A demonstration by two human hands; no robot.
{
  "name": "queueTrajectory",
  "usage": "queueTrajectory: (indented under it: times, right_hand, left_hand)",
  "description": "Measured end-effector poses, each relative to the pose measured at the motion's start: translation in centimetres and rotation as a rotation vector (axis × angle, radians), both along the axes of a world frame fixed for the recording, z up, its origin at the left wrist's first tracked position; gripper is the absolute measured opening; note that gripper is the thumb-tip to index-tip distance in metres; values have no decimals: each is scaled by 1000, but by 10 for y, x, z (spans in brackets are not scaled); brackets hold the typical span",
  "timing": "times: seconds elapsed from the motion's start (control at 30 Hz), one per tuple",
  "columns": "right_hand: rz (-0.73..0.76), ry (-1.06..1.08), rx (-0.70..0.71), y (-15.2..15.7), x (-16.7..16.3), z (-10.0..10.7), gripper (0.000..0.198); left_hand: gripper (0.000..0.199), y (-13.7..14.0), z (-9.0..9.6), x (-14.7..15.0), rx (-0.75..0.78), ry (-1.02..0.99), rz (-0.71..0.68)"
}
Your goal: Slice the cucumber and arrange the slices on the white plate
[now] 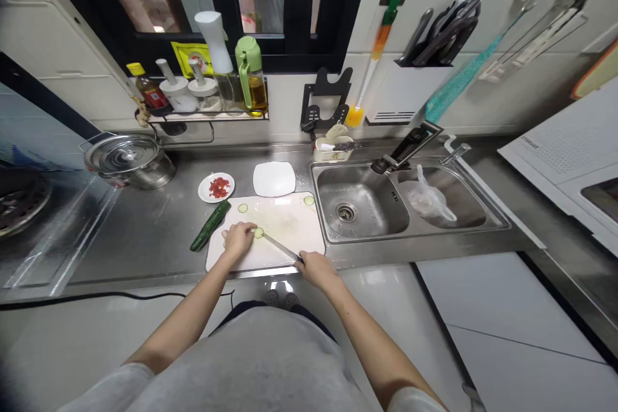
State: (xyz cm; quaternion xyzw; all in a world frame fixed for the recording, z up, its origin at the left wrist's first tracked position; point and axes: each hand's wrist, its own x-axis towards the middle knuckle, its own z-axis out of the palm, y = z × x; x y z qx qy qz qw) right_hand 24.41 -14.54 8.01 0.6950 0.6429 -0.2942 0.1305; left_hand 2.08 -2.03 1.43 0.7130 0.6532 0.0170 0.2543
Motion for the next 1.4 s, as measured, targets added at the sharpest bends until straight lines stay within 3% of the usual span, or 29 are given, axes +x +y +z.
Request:
queueTrajectory:
  times: [0.37, 0.83, 1.4]
  right_hand:
    - [-45, -38, -51, 0, -18, -7, 29]
    - [-12, -42, 2, 8, -26, -19, 32]
    - [-37, -36, -31, 14, -31, -13, 32]
  left_hand:
    - [32, 1, -5, 0, 16, -23, -12]
    - [32, 1, -6, 2, 13, -22, 11]
    - [34, 1, -9, 1, 19, -25, 15]
